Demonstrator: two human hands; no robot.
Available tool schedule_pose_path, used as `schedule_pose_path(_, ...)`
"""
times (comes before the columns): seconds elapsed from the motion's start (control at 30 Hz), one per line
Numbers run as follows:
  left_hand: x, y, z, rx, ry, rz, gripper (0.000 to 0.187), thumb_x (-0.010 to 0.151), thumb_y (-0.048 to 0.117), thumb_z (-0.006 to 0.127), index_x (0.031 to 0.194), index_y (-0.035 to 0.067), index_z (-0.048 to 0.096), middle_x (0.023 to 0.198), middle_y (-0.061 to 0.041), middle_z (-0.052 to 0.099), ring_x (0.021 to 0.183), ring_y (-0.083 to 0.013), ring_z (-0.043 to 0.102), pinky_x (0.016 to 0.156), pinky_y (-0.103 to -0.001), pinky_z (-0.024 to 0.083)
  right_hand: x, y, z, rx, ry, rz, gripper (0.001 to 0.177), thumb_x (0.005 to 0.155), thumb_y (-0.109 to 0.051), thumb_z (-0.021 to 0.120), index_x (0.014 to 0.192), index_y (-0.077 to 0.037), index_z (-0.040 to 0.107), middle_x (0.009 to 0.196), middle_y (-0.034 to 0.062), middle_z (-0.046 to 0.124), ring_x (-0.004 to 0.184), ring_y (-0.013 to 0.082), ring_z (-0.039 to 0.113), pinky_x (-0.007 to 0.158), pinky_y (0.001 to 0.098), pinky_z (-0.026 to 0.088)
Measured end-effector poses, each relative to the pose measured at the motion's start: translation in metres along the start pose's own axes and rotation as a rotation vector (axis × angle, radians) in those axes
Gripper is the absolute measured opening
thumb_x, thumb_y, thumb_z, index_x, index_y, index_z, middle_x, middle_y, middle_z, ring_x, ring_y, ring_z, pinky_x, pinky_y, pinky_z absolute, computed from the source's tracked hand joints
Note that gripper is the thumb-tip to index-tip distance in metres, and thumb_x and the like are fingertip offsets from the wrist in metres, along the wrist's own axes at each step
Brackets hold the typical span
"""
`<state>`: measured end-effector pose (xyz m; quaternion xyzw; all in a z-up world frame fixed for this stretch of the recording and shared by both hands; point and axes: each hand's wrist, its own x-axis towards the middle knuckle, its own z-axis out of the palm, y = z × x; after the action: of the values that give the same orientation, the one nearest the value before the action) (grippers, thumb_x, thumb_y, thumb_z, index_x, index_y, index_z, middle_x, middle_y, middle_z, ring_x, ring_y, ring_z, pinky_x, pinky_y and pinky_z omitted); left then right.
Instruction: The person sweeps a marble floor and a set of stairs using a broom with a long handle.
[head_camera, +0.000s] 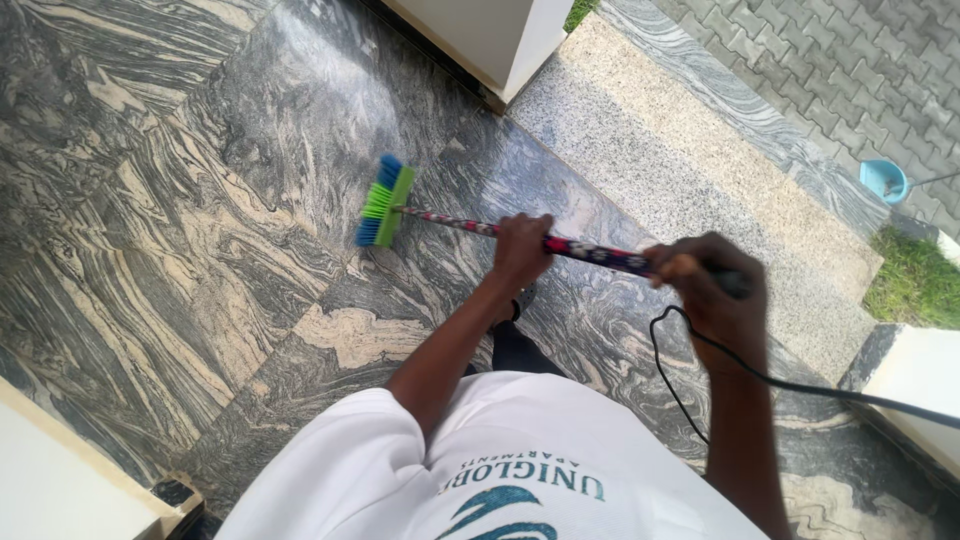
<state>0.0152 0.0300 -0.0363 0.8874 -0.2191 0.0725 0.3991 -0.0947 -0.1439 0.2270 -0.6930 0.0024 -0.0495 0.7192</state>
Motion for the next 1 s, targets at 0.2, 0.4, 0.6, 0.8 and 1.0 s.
schedule_pose_path(0.2, -0.009, -0.098, 0.021, -0.047, 0.018, -0.109, 0.015, 0.075, -0.002, 0.070, 0.072, 0.008, 0.060, 0.070, -0.013, 0.064, 0.073, -0.0355, 0.064, 0.078, -0.051, 0.045, 0.036, 0.063, 0.039, -0.035, -0.107, 0.122, 0.017, 0.099, -0.017, 0.072, 0.097, -0.001, 0.074, 0.092, 0.0072, 0.073, 0.109, 0.0184, 0.068, 0.107, 0.0391, 0.047)
schedule_pose_path(0.4, 0.036, -0.033, 0.071, -0.324, -0.098, 0.058, 0.018, 0.073, -0.006, 0.068, 0.076, 0.009, 0.060, 0.070, -0.009, 0.066, 0.075, -0.0335, 0.067, 0.078, -0.050, 0.043, 0.045, 0.014, -0.019, -0.222, 0.095, 0.226, 0.012, 0.093, -0.013, 0.078, 0.099, -0.002, 0.077, 0.083, 0.0031, 0.070, 0.067, 0.0068, 0.044, 0.061, 0.0261, 0.033)
schedule_pose_path(0.6, 0.096, 0.077, 0.141, -0.585, -0.246, 0.193, 0.016, 0.072, 0.000, 0.063, 0.085, 0.010, 0.060, 0.075, -0.013, 0.066, 0.078, -0.0394, 0.067, 0.067, -0.050, 0.049, 0.053, -0.051, -0.073, -0.410, 0.175, 0.213, 0.010, 0.094, -0.011, 0.078, 0.096, -0.001, 0.076, 0.082, 0.0052, 0.070, 0.074, 0.0087, 0.059, 0.067, 0.0239, 0.043)
schedule_pose_path(0.8, 0.134, 0.134, 0.148, -0.554, -0.359, 0.251, 0.008, 0.075, 0.010, 0.063, 0.082, 0.013, 0.060, 0.069, -0.012, 0.065, 0.070, -0.0374, 0.067, 0.064, -0.051, 0.050, 0.063, -0.080, -0.084, -0.480, 0.182, 0.184, 0.013, 0.091, -0.012, 0.077, 0.096, -0.001, 0.074, 0.083, 0.0080, 0.067, 0.075, 0.0102, 0.055, 0.067, 0.0238, 0.041)
schedule_pose_path(1.0, 0.159, 0.164, 0.127, -0.416, -0.203, 0.212, 0.005, 0.077, 0.014, 0.062, 0.076, 0.013, 0.058, 0.059, -0.013, 0.060, 0.059, -0.0354, 0.064, 0.060, -0.050, 0.050, 0.073, -0.111, -0.142, -0.044, 0.064, -0.152, 0.018, 0.107, -0.017, 0.070, 0.098, -0.001, 0.067, 0.085, 0.0103, 0.070, 0.071, 0.0125, 0.060, 0.091, 0.0301, 0.051)
